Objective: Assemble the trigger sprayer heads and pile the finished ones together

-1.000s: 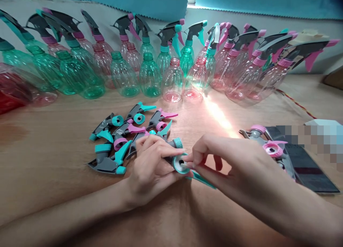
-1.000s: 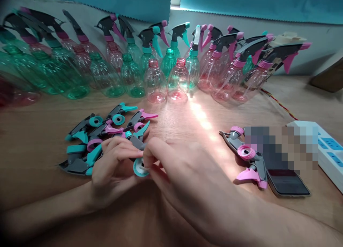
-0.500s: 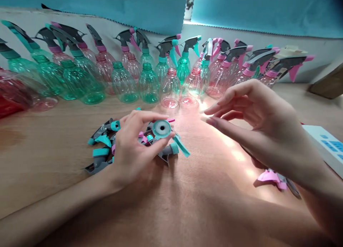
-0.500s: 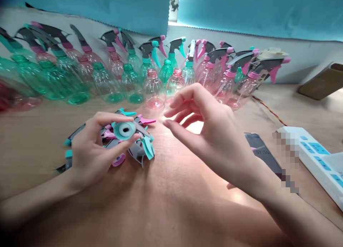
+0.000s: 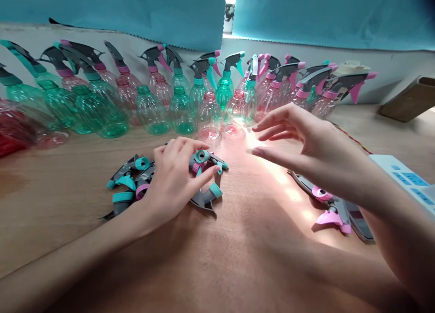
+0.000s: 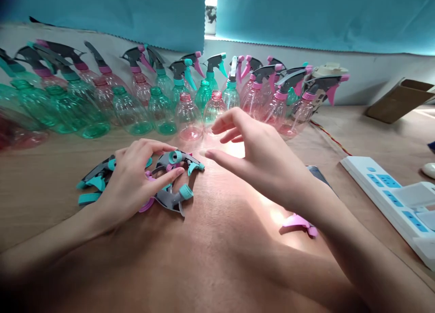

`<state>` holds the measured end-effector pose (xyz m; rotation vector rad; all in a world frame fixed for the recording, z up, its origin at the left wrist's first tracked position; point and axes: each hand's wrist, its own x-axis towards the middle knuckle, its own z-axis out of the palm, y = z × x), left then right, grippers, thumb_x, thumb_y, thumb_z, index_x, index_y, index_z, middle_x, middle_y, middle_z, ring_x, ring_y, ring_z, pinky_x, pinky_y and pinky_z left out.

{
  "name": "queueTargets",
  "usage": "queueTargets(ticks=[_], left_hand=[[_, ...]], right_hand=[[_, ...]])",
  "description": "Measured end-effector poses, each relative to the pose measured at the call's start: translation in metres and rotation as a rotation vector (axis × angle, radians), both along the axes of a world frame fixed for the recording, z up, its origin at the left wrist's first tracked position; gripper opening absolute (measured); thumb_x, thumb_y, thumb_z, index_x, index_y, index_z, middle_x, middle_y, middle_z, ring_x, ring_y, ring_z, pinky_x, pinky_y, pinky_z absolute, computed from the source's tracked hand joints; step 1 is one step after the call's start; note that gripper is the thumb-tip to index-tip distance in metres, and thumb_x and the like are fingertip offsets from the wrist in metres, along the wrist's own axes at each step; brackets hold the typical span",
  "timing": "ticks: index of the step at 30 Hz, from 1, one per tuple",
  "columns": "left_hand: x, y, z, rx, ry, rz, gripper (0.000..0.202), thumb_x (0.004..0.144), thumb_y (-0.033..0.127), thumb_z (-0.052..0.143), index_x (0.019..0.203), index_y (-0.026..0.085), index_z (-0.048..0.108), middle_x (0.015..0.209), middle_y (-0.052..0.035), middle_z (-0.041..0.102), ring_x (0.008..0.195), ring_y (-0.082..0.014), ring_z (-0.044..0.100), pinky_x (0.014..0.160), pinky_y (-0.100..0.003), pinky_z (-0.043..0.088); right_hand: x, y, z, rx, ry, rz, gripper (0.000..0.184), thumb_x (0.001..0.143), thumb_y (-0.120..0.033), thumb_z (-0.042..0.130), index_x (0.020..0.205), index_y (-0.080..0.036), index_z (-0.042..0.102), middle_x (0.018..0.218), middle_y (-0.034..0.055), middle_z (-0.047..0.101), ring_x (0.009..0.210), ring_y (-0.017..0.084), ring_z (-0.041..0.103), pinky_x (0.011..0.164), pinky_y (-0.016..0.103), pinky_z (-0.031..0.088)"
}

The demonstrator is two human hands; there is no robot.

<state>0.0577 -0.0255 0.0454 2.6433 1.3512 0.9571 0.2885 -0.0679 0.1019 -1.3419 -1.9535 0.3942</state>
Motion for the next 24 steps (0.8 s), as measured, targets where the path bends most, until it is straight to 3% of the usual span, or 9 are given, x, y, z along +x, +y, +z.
queueTargets(ticks=[4,8,12,15,20,24], left_hand=[[0.021,-0.009,0.009,-0.07,0.036,-0.084,0.018,0.087,0.03,0.057,0.103,0.022,0.057,0.104,-0.0027,0.06,0.101,-0.0227,0.054,0.086,-0.038,0.03],[0.052,-0.012,0.014,-0.164,0.103,-0.307,0.013,0.088,0.028,0.055,0.099,0.02,0.059,0.103,-0.0025,0.061,0.099,-0.0205,0.054,0.09,-0.037,0.034],[0.093,-0.015,0.008,-0.263,0.169,-0.552,0.019,0.09,0.028,0.051,0.104,0.018,0.059,0.107,-0.0065,0.059,0.101,-0.0213,0.053,0.087,-0.035,0.043],[0.13,-0.015,0.001,-0.251,0.245,-0.67,0.027,0.091,0.028,0.05,0.114,0.016,0.056,0.115,-0.0094,0.058,0.106,-0.0229,0.053,0.093,-0.037,0.043],[0.187,-0.01,-0.007,-0.191,0.422,-0.729,0.052,0.086,0.042,0.058,0.129,0.014,0.047,0.128,-0.0118,0.054,0.114,-0.0259,0.052,0.095,-0.035,0.043],[0.208,-0.009,-0.019,-0.074,0.439,-0.747,0.058,0.085,0.054,0.054,0.129,0.016,0.05,0.124,-0.0114,0.058,0.111,-0.0269,0.055,0.088,-0.032,0.046]], right_hand=[[0.01,0.001,0.008,0.014,0.054,-0.015,0.031,0.075,-0.035,0.068,0.099,-0.02,0.055,0.105,0.003,0.064,0.096,0.02,0.062,0.084,0.037,0.052],[0.021,0.0,0.017,0.045,0.069,-0.015,0.028,0.077,-0.037,0.066,0.098,-0.019,0.057,0.102,0.0019,0.064,0.094,0.019,0.062,0.083,0.036,0.052],[0.031,-0.004,0.025,0.042,-0.01,-0.015,0.028,0.079,-0.037,0.063,0.099,-0.019,0.06,0.1,0.0004,0.064,0.095,0.018,0.061,0.082,0.033,0.051],[0.038,-0.006,0.03,0.0,-0.123,-0.032,0.03,0.079,-0.04,0.061,0.101,-0.019,0.061,0.099,0.001,0.065,0.094,0.02,0.06,0.077,0.034,0.05],[0.046,-0.009,0.037,-0.107,-0.319,-0.031,0.035,0.081,-0.045,0.057,0.105,-0.02,0.06,0.102,0.0029,0.064,0.089,0.021,0.059,0.07,0.033,0.046],[0.051,-0.009,0.04,-0.131,-0.392,-0.049,0.034,0.081,-0.045,0.056,0.106,-0.021,0.059,0.102,0.0019,0.063,0.087,0.02,0.057,0.065,0.029,0.043]])
